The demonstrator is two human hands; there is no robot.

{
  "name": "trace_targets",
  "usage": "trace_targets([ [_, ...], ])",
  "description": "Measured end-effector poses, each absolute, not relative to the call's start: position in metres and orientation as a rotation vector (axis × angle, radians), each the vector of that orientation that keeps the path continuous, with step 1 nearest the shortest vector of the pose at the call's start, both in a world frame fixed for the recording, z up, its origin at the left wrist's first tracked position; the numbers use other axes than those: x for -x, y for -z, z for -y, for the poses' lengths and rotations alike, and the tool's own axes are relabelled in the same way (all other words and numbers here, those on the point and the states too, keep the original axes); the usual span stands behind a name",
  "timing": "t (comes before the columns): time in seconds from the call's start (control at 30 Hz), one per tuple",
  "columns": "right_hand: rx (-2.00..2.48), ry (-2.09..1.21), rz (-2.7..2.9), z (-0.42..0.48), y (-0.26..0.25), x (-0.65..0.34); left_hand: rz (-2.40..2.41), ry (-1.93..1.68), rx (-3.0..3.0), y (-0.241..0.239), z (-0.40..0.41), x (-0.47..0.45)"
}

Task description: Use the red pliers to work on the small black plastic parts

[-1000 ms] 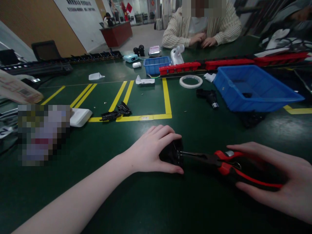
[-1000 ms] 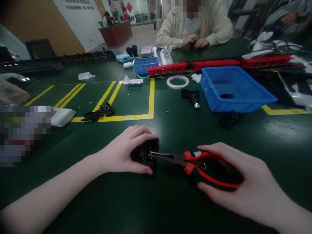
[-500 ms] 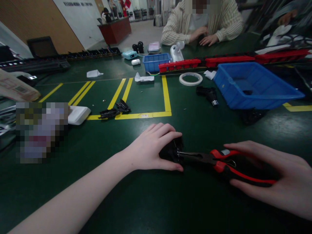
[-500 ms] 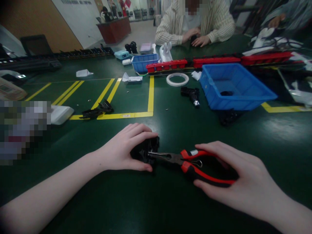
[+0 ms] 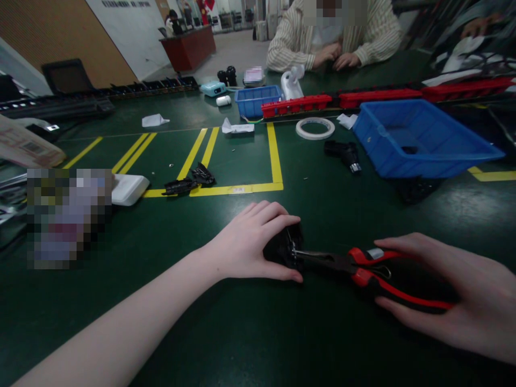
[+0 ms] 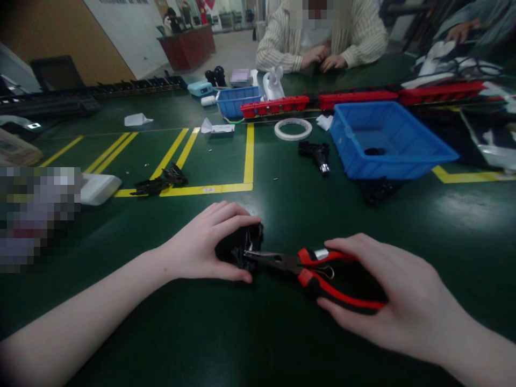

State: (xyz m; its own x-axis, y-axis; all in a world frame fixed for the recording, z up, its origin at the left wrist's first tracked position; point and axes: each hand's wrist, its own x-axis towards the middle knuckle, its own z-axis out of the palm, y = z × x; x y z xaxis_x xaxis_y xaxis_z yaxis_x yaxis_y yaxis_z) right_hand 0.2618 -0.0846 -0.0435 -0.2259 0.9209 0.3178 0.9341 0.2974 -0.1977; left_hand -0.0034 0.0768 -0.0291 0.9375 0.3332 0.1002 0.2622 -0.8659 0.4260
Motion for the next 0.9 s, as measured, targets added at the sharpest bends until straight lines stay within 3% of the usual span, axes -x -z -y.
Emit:
trace_targets([
  [0.2,1.591,0.138,2.287,0.083,0.043,-0.264,-0.443,-0.182,-2.705,0.027,-0.074,0.002],
  [0.5,1.764,-0.236,2.016,0.088,0.046,-0.251,-0.489,-0.197,-2.656,0.027,-0.071,-0.001],
  [0.73,1.629,0.069,2.105,0.088,0.041,-0.252,-0.501,-0.222,-2.59,0.026,-0.072,0.0],
  [0.9,1.618,0.043,2.133,0.087,0.04,-0.253,-0.496,-0.235,-2.627,0.027,-0.071,-0.001],
])
